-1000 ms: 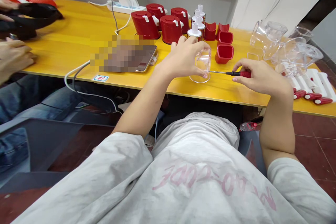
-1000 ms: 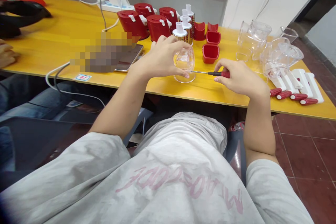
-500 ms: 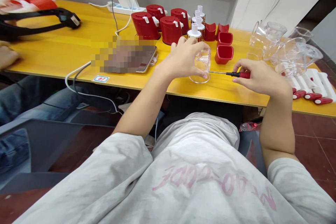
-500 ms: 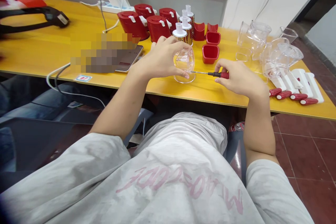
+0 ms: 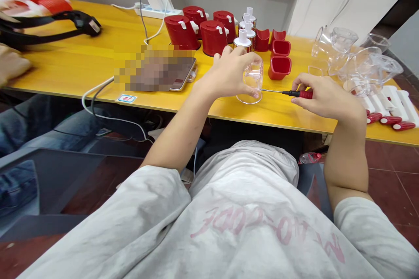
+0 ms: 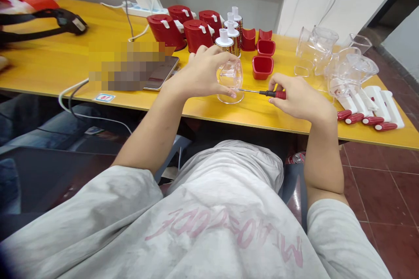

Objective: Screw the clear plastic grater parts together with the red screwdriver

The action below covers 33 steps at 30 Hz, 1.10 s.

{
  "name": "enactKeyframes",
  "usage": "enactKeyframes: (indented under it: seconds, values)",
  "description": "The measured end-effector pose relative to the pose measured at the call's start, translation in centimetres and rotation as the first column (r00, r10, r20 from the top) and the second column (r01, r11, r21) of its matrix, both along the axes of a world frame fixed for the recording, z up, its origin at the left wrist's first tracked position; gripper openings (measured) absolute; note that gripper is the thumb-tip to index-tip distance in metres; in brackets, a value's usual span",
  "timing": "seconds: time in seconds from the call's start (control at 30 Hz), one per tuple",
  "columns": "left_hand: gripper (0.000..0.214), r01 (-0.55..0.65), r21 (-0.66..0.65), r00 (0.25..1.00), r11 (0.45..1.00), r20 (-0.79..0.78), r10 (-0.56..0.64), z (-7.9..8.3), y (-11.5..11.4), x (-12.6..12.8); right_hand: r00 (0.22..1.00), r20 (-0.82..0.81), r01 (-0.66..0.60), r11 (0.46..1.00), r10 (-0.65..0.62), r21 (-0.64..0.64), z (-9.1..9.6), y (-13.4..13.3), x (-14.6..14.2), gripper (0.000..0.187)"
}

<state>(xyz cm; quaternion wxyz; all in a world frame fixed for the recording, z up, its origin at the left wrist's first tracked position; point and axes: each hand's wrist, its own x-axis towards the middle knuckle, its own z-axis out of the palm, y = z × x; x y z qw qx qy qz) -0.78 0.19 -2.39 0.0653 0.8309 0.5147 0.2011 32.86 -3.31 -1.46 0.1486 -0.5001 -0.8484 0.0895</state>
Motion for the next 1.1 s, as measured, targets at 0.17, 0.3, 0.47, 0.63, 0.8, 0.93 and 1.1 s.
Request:
enactKeyframes:
  seconds: [0.17, 0.3, 0.47, 0.63, 0.8, 0.93, 1.1]
  values:
    - [0.096, 0.007, -0.001, 1.000, 1.000, 0.014, -0.007, 0.02, 0.02, -0.06, 1.000, -0.006, 0.026, 0.999, -0.026, -0.024, 0.07, -0.08, -0.18, 0.029]
    - [0.097, 0.011, 0.007, 1.000, 1.000, 0.020, -0.011, -0.17, 0.18, -0.12, 0.998, 0.049, 0.027, 0.999, -0.026, -0.027, 0.16, 0.07, -0.33, 0.027]
    - [0.100, 0.013, 0.002, 1.000, 1.000, 0.006, -0.013, -0.04, 0.13, -0.09, 1.000, -0.012, 0.004, 1.000, -0.004, -0.002, -0.08, 0.29, -0.09, 0.015]
    - [0.098, 0.009, 0.013, 1.000, 1.000, -0.011, -0.009, 0.06, -0.04, -0.02, 0.999, -0.037, 0.004, 0.999, -0.006, -0.036, -0.39, 0.37, -0.07, 0.027]
    - [0.099, -0.001, 0.037, 1.000, 0.999, -0.014, 0.001, -0.19, 0.06, -0.04, 0.999, 0.041, 0.030, 0.999, -0.029, -0.021, -0.09, 0.06, -0.60, 0.024]
    - [0.099, 0.005, 0.027, 1.000, 1.000, -0.016, -0.004, -0.16, 0.08, -0.09, 0.996, 0.083, 0.046, 0.999, -0.044, -0.021, 0.08, 0.05, -0.68, 0.020]
    - [0.099, 0.009, 0.031, 1.000, 0.999, -0.026, -0.008, -0.12, 0.11, -0.12, 0.999, 0.029, 0.019, 1.000, -0.019, -0.008, -0.43, 0.55, -0.18, 0.014]
